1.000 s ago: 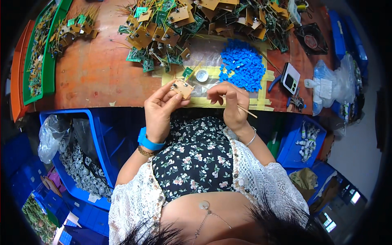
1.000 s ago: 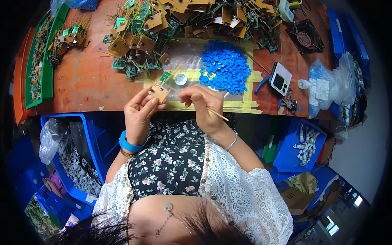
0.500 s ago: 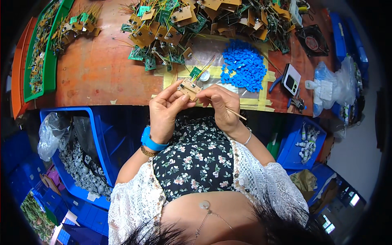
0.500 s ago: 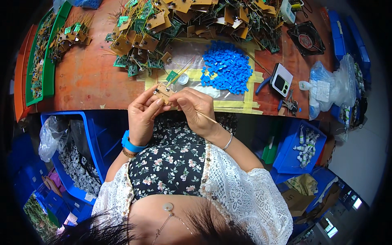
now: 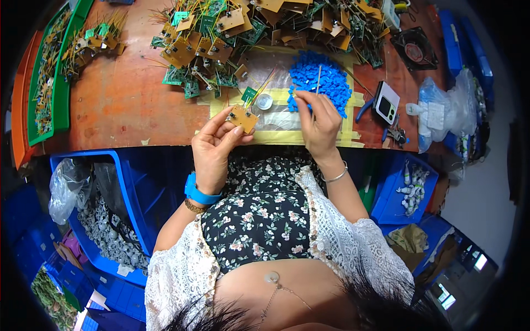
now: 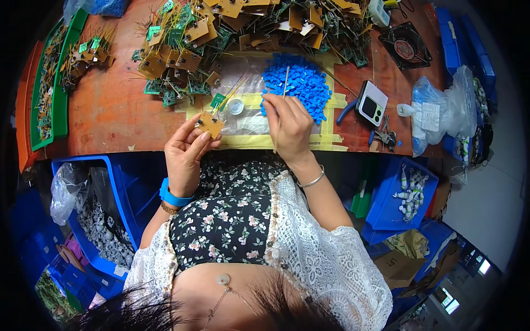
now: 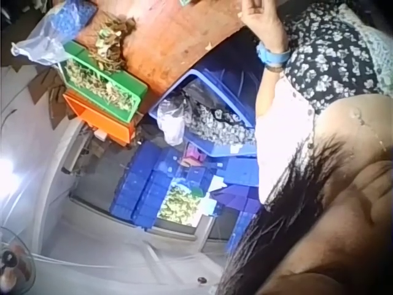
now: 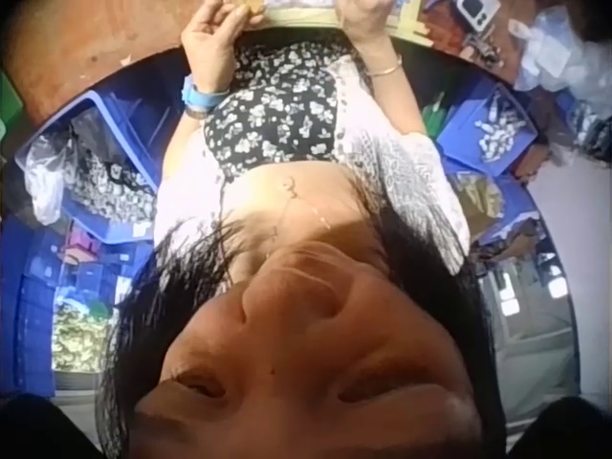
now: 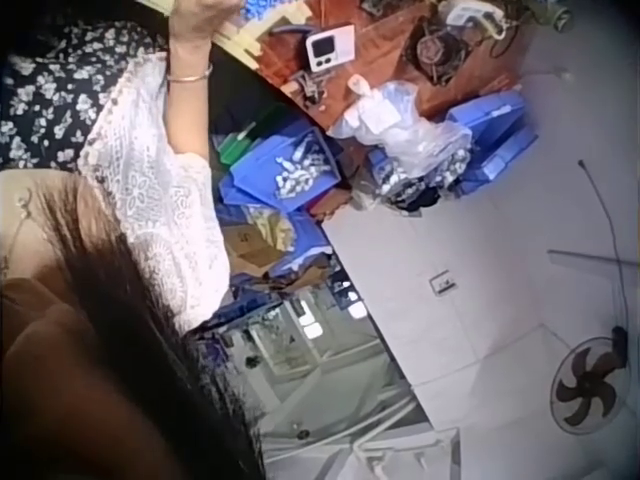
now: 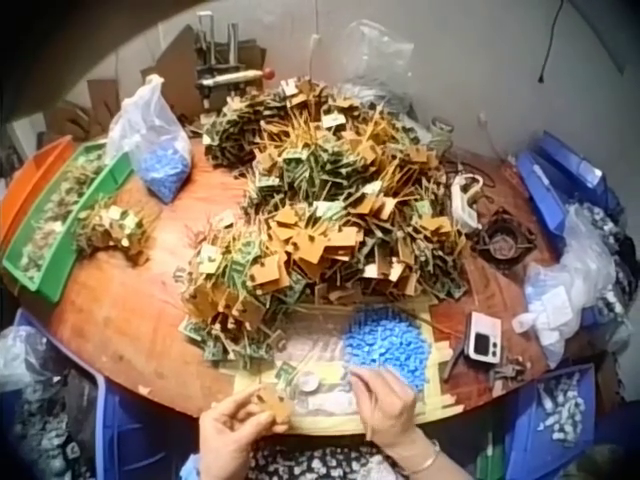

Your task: Assembling small electronic components onto circuit boards and organizing them on a workbench.

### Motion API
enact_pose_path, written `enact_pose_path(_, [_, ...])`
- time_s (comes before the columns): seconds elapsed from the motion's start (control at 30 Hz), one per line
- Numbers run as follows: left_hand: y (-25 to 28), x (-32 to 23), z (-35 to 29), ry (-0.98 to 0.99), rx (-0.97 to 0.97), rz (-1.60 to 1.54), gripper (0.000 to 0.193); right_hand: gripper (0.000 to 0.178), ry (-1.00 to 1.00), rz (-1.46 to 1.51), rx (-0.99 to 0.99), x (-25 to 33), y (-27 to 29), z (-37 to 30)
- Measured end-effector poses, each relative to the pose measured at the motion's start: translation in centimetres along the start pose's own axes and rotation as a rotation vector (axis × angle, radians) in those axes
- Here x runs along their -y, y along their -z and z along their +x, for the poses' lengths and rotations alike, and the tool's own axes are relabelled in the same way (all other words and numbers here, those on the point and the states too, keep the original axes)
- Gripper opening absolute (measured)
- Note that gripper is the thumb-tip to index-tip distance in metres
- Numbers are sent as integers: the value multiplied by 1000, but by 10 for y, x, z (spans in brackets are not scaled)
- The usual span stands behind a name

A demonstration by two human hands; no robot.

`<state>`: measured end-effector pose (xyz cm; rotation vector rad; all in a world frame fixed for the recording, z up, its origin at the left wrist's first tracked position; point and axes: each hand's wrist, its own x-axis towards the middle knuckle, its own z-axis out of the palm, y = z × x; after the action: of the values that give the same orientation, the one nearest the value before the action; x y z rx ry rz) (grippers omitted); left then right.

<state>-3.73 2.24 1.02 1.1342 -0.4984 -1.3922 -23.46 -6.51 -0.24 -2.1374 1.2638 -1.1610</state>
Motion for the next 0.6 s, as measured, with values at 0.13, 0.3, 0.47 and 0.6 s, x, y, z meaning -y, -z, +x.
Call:
enact_pose_path(0.13, [-1,1,-1,-6,-11,19,42,23,108,-178,44,-2,-7,4])
enact_pose_path(0.3, [1,2,-1,-14,-15,14,42,25,190,-260,85,-2,-12,8])
enact_pose_path(0.47, [0,3,1,-60,15,112,42,21,105,-54,35,4,-11,10])
enact_pose_path(0.6, [-2,5,1,-56,88,55,41,24,71,279,89,52,-9,11])
